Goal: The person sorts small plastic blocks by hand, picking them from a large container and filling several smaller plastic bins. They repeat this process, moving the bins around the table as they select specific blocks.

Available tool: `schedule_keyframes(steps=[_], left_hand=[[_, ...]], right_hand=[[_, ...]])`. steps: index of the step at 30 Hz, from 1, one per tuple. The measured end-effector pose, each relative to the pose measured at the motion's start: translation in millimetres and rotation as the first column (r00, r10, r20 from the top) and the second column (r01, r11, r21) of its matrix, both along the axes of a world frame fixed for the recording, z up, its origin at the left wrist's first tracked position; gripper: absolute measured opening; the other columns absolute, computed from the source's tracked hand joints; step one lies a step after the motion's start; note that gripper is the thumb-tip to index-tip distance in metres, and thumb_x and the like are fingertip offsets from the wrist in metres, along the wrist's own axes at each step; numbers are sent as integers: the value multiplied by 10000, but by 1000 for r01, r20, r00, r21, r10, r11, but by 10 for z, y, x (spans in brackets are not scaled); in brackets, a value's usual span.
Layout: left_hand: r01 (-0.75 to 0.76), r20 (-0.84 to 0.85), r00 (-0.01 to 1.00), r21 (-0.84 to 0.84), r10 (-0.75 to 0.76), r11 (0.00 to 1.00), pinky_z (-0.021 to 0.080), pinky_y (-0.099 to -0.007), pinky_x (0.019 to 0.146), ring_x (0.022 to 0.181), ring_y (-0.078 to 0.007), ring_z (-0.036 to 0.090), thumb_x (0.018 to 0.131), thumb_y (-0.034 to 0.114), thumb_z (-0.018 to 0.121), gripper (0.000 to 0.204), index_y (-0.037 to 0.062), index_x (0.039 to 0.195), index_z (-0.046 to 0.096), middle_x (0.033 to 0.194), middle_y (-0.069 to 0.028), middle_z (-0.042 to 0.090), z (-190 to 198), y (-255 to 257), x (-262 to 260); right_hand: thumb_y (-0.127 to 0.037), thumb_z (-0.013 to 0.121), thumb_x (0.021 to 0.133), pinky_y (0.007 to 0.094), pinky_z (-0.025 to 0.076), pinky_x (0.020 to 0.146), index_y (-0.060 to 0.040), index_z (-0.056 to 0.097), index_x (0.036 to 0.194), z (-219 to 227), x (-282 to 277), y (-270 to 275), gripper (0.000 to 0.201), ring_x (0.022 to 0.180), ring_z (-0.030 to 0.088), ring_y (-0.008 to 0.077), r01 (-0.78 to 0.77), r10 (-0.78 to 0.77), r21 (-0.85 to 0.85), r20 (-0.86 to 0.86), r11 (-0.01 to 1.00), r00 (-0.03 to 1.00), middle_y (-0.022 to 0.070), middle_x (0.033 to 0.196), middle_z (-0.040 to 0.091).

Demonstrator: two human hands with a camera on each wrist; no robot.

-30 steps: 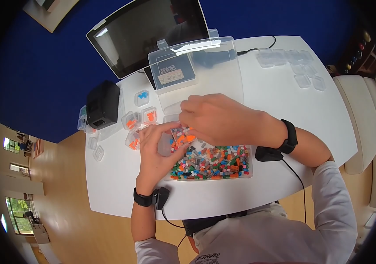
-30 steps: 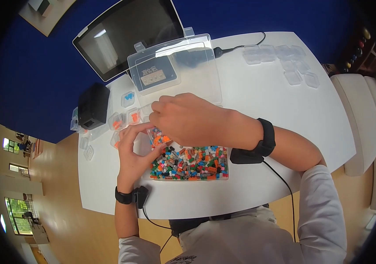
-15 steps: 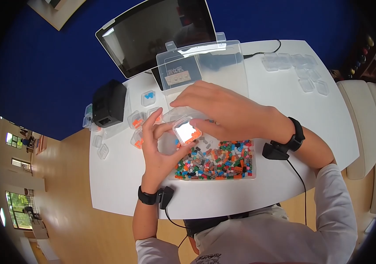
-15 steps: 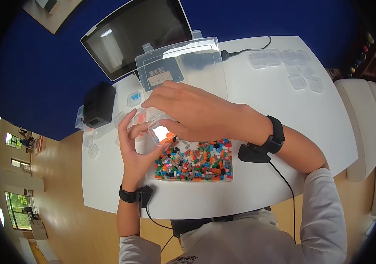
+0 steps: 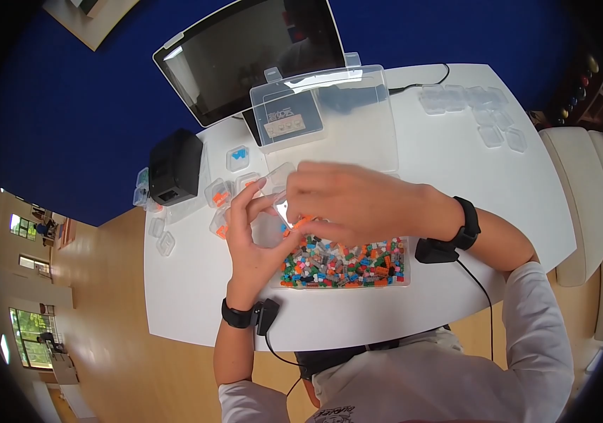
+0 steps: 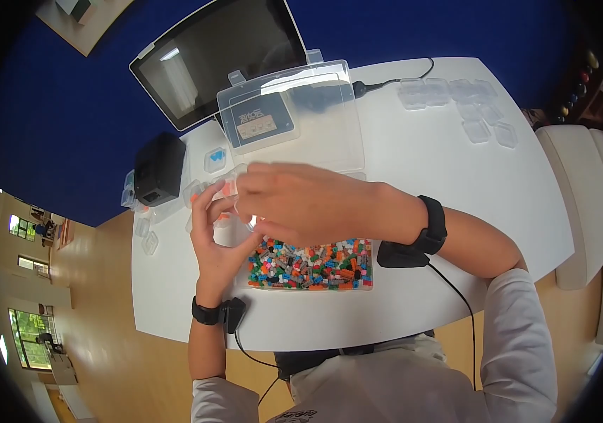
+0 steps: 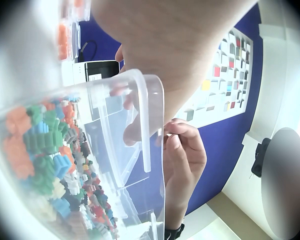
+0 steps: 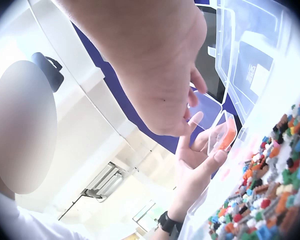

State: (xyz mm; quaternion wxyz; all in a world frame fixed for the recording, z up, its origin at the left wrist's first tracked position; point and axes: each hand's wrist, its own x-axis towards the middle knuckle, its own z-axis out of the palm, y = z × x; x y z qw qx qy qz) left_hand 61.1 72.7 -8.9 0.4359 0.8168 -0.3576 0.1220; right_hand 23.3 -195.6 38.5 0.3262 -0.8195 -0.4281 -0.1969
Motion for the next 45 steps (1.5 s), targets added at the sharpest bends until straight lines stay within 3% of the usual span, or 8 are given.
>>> schedule_keyframes(steps=[4,11,13,17,19,26,33,45], left_hand=[[-8,38,999,17,7,1000,502,-420,1162,1243,-214,694,779,163,1052,1010,83,1643,535,1423,-103,793,29,27,-46],[-55,68,996,62,51,997,442,-436,1136,1249,-225,626,774,172,1057,1025,107,1662,548,1308,-56,848,22,22,-50],[-88,134,988,104,74,991,484,-431,1148,1185,-221,696,772,157,1054,1016,96,1646,541,1275,-76,847,78,13,-25],[-195,168,971,134,172,972,525,-424,1147,1133,-211,759,773,144,1066,1000,93,1626,546,1227,-87,834,84,6,-37],[-190,143,975,126,172,974,526,-422,1145,1139,-208,757,770,139,1068,999,93,1624,551,1211,-81,829,69,-6,-32],[-179,102,980,108,168,978,540,-414,1126,1144,-198,755,765,131,1071,997,85,1621,563,1221,-87,833,46,-10,-18],[-181,77,982,89,174,980,540,-411,1123,1139,-194,753,766,136,1073,992,83,1618,568,1204,-81,835,42,-18,-24],[-189,77,981,146,179,971,483,-434,1136,1149,-213,691,757,190,1068,984,121,1614,588,1219,-41,836,82,-23,-59]], right_hand=[[-106,824,993,389,534,985,-50,731,1125,-199,5,72,171,1129,607,280,5,14,-216,87,976,996,97,1148,630],[-145,848,997,387,520,976,-43,729,1144,-91,12,0,215,1111,603,271,37,-14,-246,94,968,995,90,1148,640],[-146,862,981,398,519,988,-51,741,1137,119,-10,-150,218,1126,613,265,-55,18,-251,-149,966,989,85,1125,665],[-137,874,967,415,526,1013,-52,767,1106,-51,-4,-245,195,1112,657,278,46,-71,-350,-58,936,996,80,1094,702],[-97,885,892,427,577,967,-19,818,1011,-182,46,-116,157,1048,752,325,30,-132,-444,-199,895,971,128,1050,767],[-74,913,816,422,609,906,-45,814,960,-475,109,-33,177,980,783,326,108,-135,-436,-30,894,990,134,1039,775],[-85,777,956,405,561,929,-38,792,1061,-635,115,24,116,1001,709,271,176,-143,-453,106,874,984,86,1041,687],[-49,779,934,398,545,929,10,706,1056,42,-91,-114,154,1021,654,281,131,-100,-412,96,902,990,118,1061,669]])
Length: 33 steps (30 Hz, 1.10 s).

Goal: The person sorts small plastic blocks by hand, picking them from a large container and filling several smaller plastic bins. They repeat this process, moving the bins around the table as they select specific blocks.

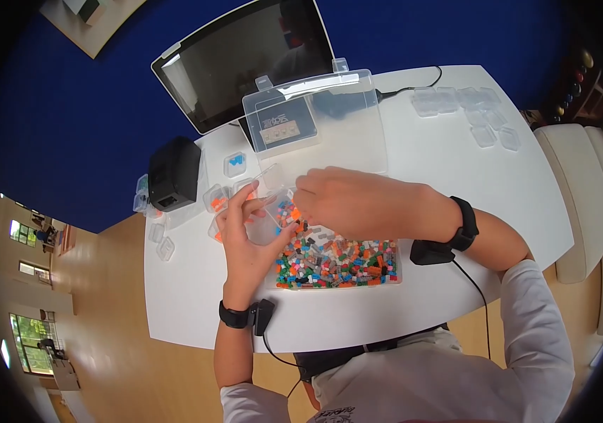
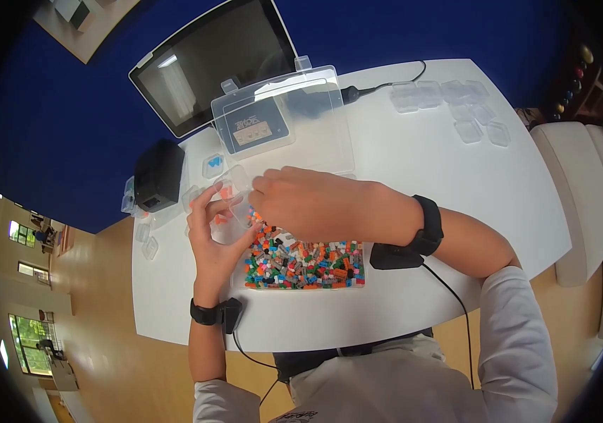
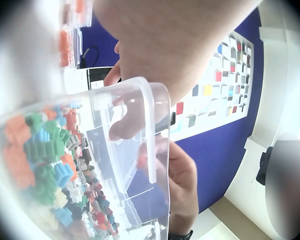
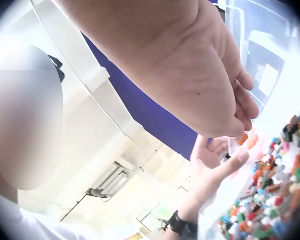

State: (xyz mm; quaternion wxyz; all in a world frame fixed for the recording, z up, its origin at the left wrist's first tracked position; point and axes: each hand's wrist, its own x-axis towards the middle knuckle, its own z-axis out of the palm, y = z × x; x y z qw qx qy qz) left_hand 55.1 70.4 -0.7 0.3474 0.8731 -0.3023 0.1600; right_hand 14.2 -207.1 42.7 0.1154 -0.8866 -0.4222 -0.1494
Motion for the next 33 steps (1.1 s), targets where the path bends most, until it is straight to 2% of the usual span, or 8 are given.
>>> schedule_keyframes(steps=[5,8,10,18,23,30,32,33], left_hand=[[48,5,999,-2,-48,999,477,-439,1142,1136,-215,682,741,197,1069,979,114,1601,608,1226,-40,836,-31,26,45],[58,39,998,6,-58,998,477,-431,1148,1111,-203,687,755,197,1063,961,107,1597,609,1202,-39,834,-44,19,68],[45,-28,999,-26,-46,999,458,-419,1113,1151,-208,648,768,226,1068,963,119,1607,608,1231,-40,840,-68,27,61],[34,-40,999,-9,-34,999,432,-408,1074,1158,-207,621,795,259,1060,937,131,1609,615,1253,-49,843,-55,34,74],[35,-22,999,-4,-35,999,446,-439,1163,1108,-196,680,797,226,1049,902,112,1583,622,1195,-41,853,-54,26,78],[41,-32,999,-6,-41,999,415,-423,1088,1146,-204,635,806,274,1056,922,127,1599,610,1243,-53,842,-58,33,70],[21,-28,999,11,-21,1000,430,-434,1165,1129,-199,668,798,220,1044,896,120,1585,626,1224,-37,847,-29,19,48],[20,-27,999,10,-20,1000,430,-434,1165,1129,-199,668,798,220,1044,896,120,1585,626,1224,-37,847,-35,27,53]], right_hand=[[-30,789,913,403,562,931,5,685,1059,-137,55,161,182,1023,679,312,-28,17,194,60,981,998,157,1126,673],[-35,795,917,407,570,926,-2,693,1075,-220,72,150,192,1029,708,318,-18,28,166,-55,986,998,146,1100,691],[-57,812,923,424,577,926,-11,699,1084,-123,68,39,201,1044,726,320,1,-1,-3,-202,1000,979,140,1070,711],[-76,820,965,463,587,930,-4,728,1100,-40,104,-222,178,1019,739,357,97,-126,-119,-273,988,954,139,1045,732],[-34,793,965,489,597,922,4,731,1065,-137,122,-189,124,1056,756,385,109,-163,-161,-376,981,912,162,1055,743],[21,762,941,497,611,948,0,743,1144,-195,77,-75,206,1071,757,409,48,-90,-99,-477,994,874,172,1105,754],[38,754,936,498,610,971,-2,749,1175,-261,75,-43,243,1093,754,406,23,-57,-77,-467,997,883,172,1137,754],[48,751,934,500,607,990,-2,749,1205,-341,82,-24,275,1119,748,400,-9,30,48,-446,999,895,172,1173,746]])
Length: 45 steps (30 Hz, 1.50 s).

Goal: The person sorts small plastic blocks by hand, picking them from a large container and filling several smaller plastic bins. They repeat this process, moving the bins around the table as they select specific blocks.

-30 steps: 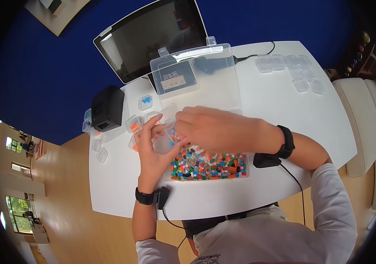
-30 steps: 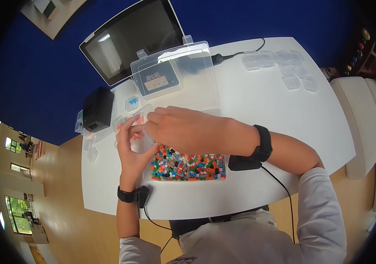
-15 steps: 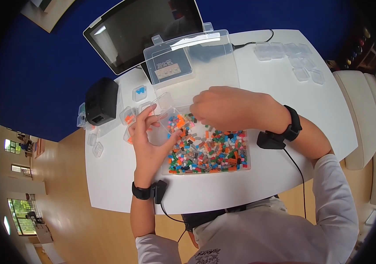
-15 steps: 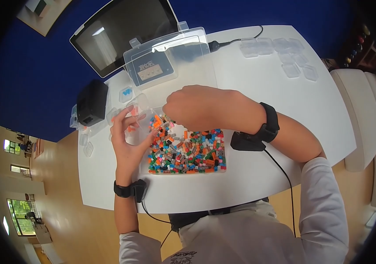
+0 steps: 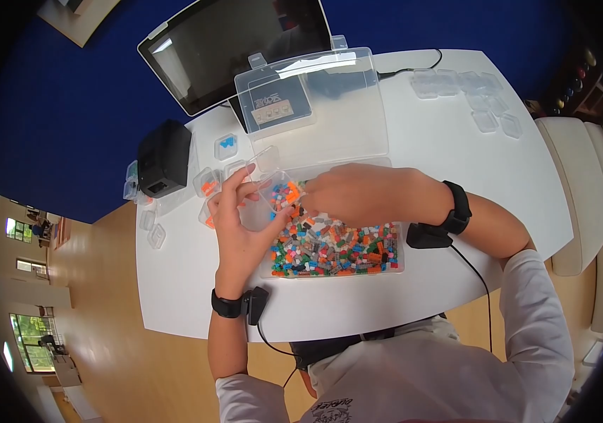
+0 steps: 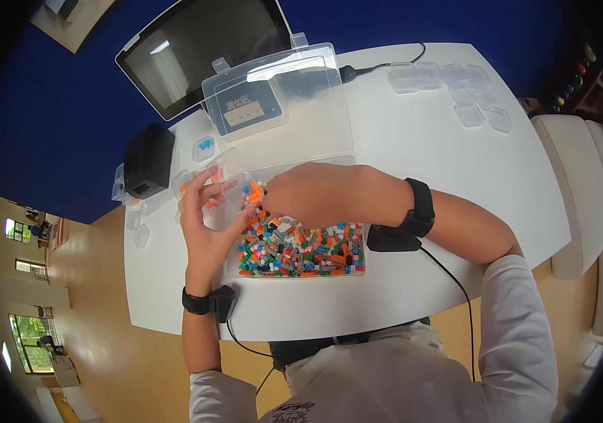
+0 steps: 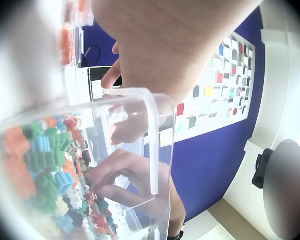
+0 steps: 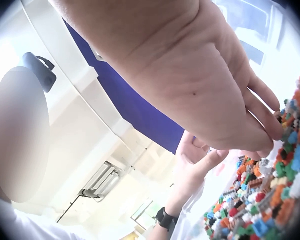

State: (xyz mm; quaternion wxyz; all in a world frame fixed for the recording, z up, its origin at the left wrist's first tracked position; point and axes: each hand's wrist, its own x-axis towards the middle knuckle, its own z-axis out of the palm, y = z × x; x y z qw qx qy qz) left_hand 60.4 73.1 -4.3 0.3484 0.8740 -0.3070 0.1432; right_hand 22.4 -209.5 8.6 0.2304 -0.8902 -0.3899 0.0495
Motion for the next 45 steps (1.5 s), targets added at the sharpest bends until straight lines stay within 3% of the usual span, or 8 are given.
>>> schedule_keyframes(steps=[2,13,26,31,36,38,43,45], left_hand=[[19,8,1000,15,-19,1000,418,-423,1093,1175,-206,630,806,243,1040,920,130,1607,603,1262,-51,832,-23,27,22],[8,-4,1000,-9,-8,1000,445,-417,1110,1146,-197,655,801,205,1033,880,130,1581,632,1223,-33,829,-28,9,33],[24,-41,999,-51,-26,998,431,-403,1082,1158,-203,610,791,210,1034,932,148,1619,610,1275,-28,830,-70,26,53],[44,-31,999,-14,-45,999,434,-408,1083,1166,-206,603,786,234,1045,947,148,1620,606,1275,-29,833,-14,50,12],[54,10,998,12,-54,998,450,-421,1089,1208,-215,608,769,260,1064,961,144,1607,610,1258,-25,833,-9,16,-6],[42,-72,996,-128,-52,991,437,-458,1238,1204,-202,688,755,176,1036,940,86,1582,600,1183,-53,818,-4,-8,-32],[122,-119,977,-371,-178,920,516,-416,1155,1234,-229,697,780,163,1042,805,58,1476,652,1271,-72,783,-25,-35,-59],[130,-124,972,-426,-201,895,519,-414,1165,1219,-229,710,795,140,1029,719,44,1416,680,1268,-82,771,-32,-24,-61]], right_hand=[[58,748,932,502,603,1010,-1,749,1234,-108,12,43,308,1145,742,394,-35,32,125,28,992,999,172,1208,739],[-74,797,958,474,605,920,-46,756,1140,-111,48,224,189,1054,755,339,-15,21,-130,42,991,999,141,1062,729],[-77,803,938,454,607,895,29,744,1022,-141,-20,189,148,1018,750,329,-21,47,-134,190,991,981,146,1054,720],[-148,813,955,424,586,880,0,702,1108,198,-89,234,239,1017,707,297,-54,-55,232,439,971,897,113,1083,679],[-235,838,978,411,575,888,-32,704,1139,140,45,241,291,1076,672,274,37,-153,206,585,978,797,97,1125,668],[-267,851,980,414,571,903,-37,712,1169,222,55,211,329,1104,661,270,23,-148,228,550,973,822,101,1169,671],[-306,921,913,409,539,1021,-13,717,1333,338,8,210,551,1244,643,295,52,-291,352,672,935,681,125,1319,680],[-310,896,940,422,519,1030,-31,713,1348,210,51,237,528,1242,640,286,31,-257,352,618,936,743,112,1347,681]])
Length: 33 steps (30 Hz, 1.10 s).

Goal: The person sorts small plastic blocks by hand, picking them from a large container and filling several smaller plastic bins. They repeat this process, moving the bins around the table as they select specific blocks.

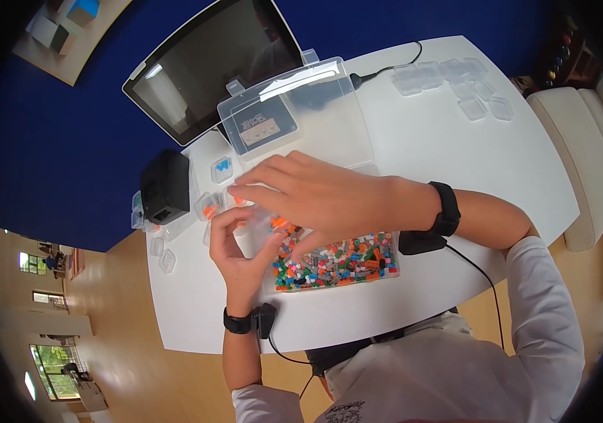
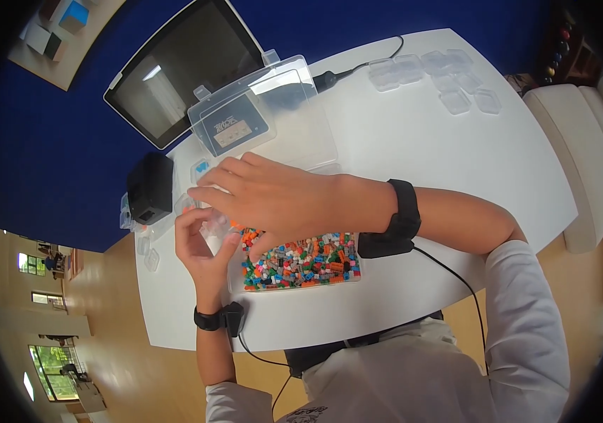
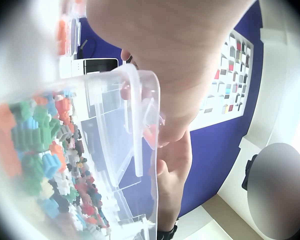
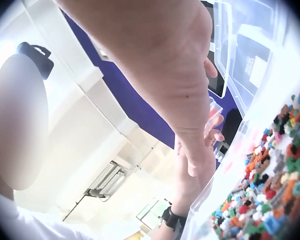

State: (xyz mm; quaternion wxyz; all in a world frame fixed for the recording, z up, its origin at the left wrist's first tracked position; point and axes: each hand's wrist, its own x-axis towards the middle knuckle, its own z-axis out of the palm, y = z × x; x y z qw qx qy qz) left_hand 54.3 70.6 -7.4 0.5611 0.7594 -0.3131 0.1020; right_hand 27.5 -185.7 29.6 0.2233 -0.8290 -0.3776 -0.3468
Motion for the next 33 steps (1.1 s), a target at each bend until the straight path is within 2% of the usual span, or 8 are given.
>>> schedule_keyframes(steps=[2,7,13,18,24,26,31,33], left_hand=[[28,1,1000,-38,-28,999,522,-419,1163,1233,-233,710,827,110,1009,553,41,1295,723,1252,-83,762,-67,86,66],[87,26,996,-32,-86,996,526,-413,1156,1238,-229,708,850,90,994,479,39,1248,731,1257,-85,749,-93,148,98],[62,-74,995,27,-60,998,529,-404,1146,1235,-220,697,887,102,970,437,51,1219,691,1243,-68,722,17,-6,-14],[37,-88,996,13,-36,999,496,-419,1150,1206,-205,674,885,130,967,425,83,1171,656,1216,-54,726,22,-56,-18],[73,65,994,238,-90,969,435,-454,1174,1216,-257,679,838,89,877,406,136,945,487,1207,-65,764,64,29,51],[125,151,975,223,-161,967,337,-455,1157,1115,-265,666,799,108,932,438,149,916,511,1146,-35,763,91,12,92],[-52,334,942,235,-30,971,311,-472,1219,1161,-252,657,809,149,928,420,161,887,515,1214,-21,793,144,211,190],[-265,437,889,245,138,933,306,-472,1216,1187,-241,657,814,188,959,353,165,959,638,1239,-11,794,210,412,313]], right_hand=[[-314,872,966,435,500,1040,-49,708,1364,-52,21,18,505,1240,637,277,-58,58,4,-76,998,995,99,1375,683],[-254,830,948,371,492,951,-74,752,1221,5,7,-13,336,1134,621,230,36,-28,-195,43,980,999,42,1125,690],[-237,808,910,347,485,907,-106,757,1069,15,18,-37,212,1063,613,196,82,-51,-279,118,957,992,5,1077,667],[-211,844,872,343,484,912,-120,767,1095,1,-13,13,253,1082,620,191,23,-8,-247,61,969,998,1,1105,675],[-223,930,855,405,502,966,-139,782,1197,127,-99,24,382,1124,638,244,-76,41,-265,-135,961,990,21,1187,680],[-228,941,872,421,506,989,-144,786,1236,178,-105,2,404,1138,643,263,-87,51,-239,-155,967,987,30,1205,681],[-183,876,976,451,543,1050,-78,745,1291,530,-144,-167,357,1200,650,322,34,-59,-104,-246,994,967,106,1261,686],[-175,867,986,455,552,1051,-79,744,1304,558,-150,-300,354,1220,654,333,100,-125,-117,-236,988,964,108,1282,689]])
